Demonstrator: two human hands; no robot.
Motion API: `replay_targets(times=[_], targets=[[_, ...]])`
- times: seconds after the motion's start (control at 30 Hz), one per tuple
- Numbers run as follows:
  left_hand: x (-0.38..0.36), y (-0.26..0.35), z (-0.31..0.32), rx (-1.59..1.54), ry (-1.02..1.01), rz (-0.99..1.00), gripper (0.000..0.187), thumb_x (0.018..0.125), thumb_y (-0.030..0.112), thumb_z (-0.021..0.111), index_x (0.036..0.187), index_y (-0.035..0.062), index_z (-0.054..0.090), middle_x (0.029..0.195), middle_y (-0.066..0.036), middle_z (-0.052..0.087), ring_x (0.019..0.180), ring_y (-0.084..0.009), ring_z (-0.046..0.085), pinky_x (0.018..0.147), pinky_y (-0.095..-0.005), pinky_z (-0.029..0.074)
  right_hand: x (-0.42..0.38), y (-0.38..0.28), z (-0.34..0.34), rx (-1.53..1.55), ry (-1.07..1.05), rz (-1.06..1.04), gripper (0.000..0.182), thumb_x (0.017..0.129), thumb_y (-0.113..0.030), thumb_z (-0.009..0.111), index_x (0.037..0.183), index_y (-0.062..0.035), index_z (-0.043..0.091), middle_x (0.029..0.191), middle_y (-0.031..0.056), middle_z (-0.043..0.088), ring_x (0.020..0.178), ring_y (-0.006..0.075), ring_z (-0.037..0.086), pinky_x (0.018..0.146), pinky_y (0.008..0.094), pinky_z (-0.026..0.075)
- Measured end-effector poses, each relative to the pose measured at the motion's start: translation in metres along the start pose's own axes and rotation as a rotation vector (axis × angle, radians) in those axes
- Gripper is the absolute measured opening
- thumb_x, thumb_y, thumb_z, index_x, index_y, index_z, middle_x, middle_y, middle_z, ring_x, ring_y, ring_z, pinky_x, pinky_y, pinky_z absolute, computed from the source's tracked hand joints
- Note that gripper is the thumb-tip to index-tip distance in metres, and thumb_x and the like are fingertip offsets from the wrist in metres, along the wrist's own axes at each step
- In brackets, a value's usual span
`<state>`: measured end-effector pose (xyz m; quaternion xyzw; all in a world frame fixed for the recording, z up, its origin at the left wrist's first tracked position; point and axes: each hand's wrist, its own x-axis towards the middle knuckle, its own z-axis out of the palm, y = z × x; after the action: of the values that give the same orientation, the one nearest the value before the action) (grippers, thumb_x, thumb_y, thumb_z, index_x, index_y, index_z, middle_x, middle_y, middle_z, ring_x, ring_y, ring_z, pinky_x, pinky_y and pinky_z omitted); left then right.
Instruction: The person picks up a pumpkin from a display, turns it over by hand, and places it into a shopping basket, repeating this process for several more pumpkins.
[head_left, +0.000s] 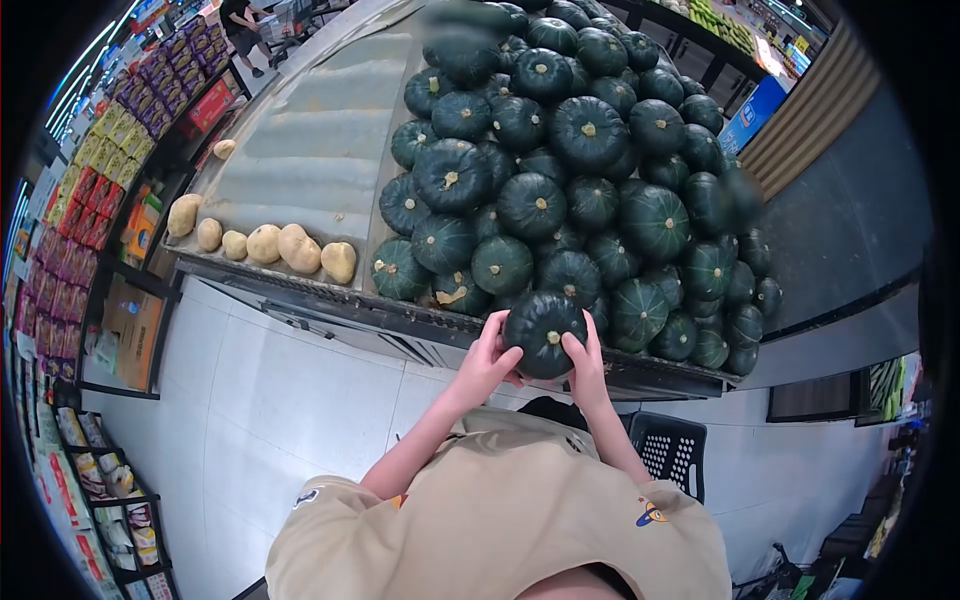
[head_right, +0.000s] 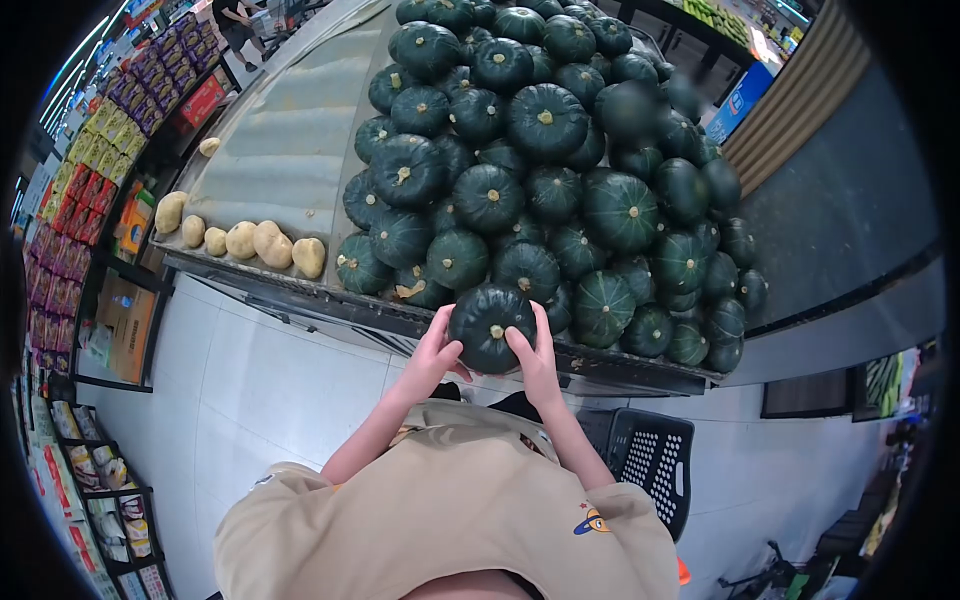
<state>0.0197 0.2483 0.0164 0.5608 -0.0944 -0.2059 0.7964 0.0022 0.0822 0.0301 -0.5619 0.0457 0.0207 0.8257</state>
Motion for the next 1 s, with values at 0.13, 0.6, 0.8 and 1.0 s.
replay_targets(times=[0.13, 0.6, 0.8, 1.0], targets=[[-0.004, 0.008, 0.005, 0.125, 0.077, 0.211, 0.063, 0.080, 0.008, 0.059, 0.132, 0.0060, 0.023, 0.112, -0.012, 0.051, 0.098, -0.0166, 0.054, 0.071, -0.0295, 0.053, 0.004, 0.006, 0.011, -0.041, 0.019, -0.031, 0.044, 0.086, -0.016, 0.053, 0.125, -0.0055, 0.034, 0.114, 0.0070, 0.047, 0.102, 0.0131, 0.047, 0.090, 0.0264, 0.038], [-0.008, -0.009, -0.011, -0.199, 0.233, 0.133, 0.058, 0.081, 0.017, 0.055, 0.131, 0.0020, 0.030, 0.121, -0.009, 0.044, 0.113, -0.0169, 0.043, 0.097, -0.0300, 0.035, 0.004, 0.001, 0.010, -0.035, -0.190, 0.106, 0.051, 0.090, -0.032, 0.038, 0.131, -0.0081, 0.019, 0.112, 0.0148, 0.050, 0.068, 0.0233, 0.064, 0.053, 0.0279, 0.053], [-0.013, -0.004, -0.016, -0.554, 0.196, -0.088, 0.047, 0.087, 0.032, 0.046, 0.124, 0.0037, 0.040, 0.114, -0.010, 0.053, 0.101, -0.0190, 0.055, 0.085, -0.0336, 0.046, 0.007, -0.025, 0.005, -0.289, -0.281, -0.066, 0.055, 0.078, -0.007, 0.051, 0.130, -0.0063, 0.032, 0.125, 0.0128, 0.041, 0.069, 0.0157, 0.061, 0.062, 0.0237, 0.051], [-0.016, 0.005, -0.022, -0.567, -0.067, -0.337, 0.057, 0.088, 0.052, 0.033, 0.110, 0.0027, 0.052, 0.092, -0.011, 0.061, 0.076, -0.0199, 0.060, 0.059, -0.0308, 0.047, 0.011, -0.057, 0.019, -0.882, -0.431, -0.556, 0.075, 0.055, -0.004, 0.073, 0.124, -0.0078, 0.043, 0.125, 0.0100, 0.046, 0.085, 0.0231, 0.061, 0.080, 0.0302, 0.048]])
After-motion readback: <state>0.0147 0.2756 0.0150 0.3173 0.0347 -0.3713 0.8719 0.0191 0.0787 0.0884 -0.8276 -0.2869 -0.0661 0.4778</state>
